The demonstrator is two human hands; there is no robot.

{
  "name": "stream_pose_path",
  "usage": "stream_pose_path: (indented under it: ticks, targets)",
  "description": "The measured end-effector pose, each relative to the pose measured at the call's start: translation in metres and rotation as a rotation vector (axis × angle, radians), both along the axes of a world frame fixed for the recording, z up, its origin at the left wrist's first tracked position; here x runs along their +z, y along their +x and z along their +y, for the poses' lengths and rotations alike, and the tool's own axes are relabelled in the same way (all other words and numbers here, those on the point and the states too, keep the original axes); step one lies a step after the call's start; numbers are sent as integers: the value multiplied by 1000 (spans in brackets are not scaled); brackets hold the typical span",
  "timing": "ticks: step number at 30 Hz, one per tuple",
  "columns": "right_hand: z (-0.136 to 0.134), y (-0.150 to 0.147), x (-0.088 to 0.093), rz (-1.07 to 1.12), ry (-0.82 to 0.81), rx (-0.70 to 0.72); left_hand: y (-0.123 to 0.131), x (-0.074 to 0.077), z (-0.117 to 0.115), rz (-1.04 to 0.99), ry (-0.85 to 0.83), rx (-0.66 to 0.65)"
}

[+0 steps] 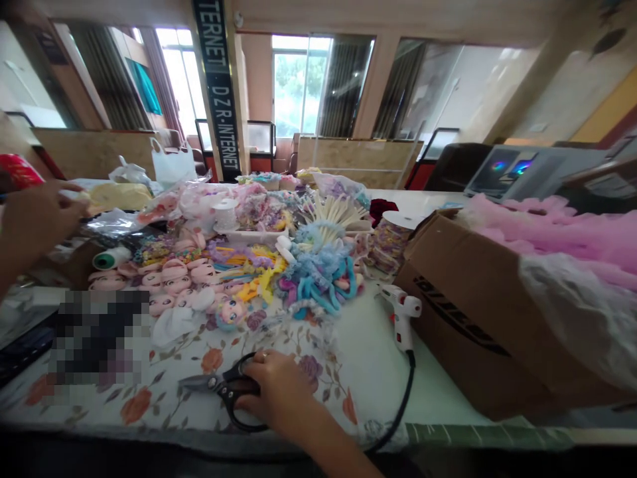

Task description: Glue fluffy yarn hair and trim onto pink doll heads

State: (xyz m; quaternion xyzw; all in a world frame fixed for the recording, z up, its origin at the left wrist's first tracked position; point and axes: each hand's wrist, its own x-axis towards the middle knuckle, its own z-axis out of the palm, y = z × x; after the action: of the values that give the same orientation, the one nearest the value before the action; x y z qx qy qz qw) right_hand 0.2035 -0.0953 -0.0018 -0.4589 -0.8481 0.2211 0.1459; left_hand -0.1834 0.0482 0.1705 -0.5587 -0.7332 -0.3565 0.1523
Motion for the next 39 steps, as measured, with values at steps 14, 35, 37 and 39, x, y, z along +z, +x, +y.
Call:
stream_pose_path:
  ticks: [14,35,37,39]
  targets:
    - [7,-75,-2,-28,88,-2,165,-131,-43,119,-551,-976]
    - [1,-59,-6,-13,23,-76,169,-150,-29,19,-705,-975]
    - [1,-59,-5,-19,21,-75,164,-145,-32,-50,-752,-1007]
    - [1,-60,-4,-23,20,-80,160,-140,-35,-103,-796,-1035]
